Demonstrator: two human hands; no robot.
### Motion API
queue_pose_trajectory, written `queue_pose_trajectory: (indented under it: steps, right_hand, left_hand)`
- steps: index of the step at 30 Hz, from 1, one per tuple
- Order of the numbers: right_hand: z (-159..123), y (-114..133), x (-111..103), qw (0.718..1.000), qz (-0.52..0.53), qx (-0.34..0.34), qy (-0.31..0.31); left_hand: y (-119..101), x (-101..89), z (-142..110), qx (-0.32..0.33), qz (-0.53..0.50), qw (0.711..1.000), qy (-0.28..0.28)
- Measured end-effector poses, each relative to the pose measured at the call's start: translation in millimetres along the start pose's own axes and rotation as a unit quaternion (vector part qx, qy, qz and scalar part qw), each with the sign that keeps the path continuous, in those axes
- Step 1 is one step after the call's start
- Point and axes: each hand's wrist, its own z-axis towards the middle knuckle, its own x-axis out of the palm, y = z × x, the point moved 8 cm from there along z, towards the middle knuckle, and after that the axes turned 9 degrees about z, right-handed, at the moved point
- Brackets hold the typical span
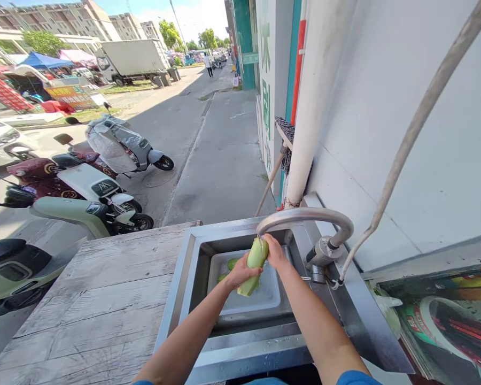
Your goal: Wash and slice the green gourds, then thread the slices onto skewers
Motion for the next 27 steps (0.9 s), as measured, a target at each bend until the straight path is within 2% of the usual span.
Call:
queue_pose_trajectory:
  steps: [6, 11, 18, 27]
  right_hand:
    - [-11.8, 7.8, 4.2, 1.000, 0.023, 0.004, 0.009]
    - [-12.3, 8.0, -1.6, 0.999, 0.027, 0.007, -0.022]
    - [-12.0, 2.7, -12.6, 0.998, 0.039, 0.018, -0.042]
    - [-10.2, -0.2, -17.8, 0.998, 0.053, 0.007, -0.032]
  left_hand:
    - [-9.6, -6.2, 0.1, 0.013, 0.040, 0.999, -0.006]
    - [-11.9, -0.1, 1.7, 0.033, 0.034, 0.998, -0.032]
    - [-14.6, 4.7, 1.2, 0.041, 0.025, 0.999, -0.023]
    - [-4.7, 7.6, 6.3, 0.043, 0.032, 0.998, -0.024]
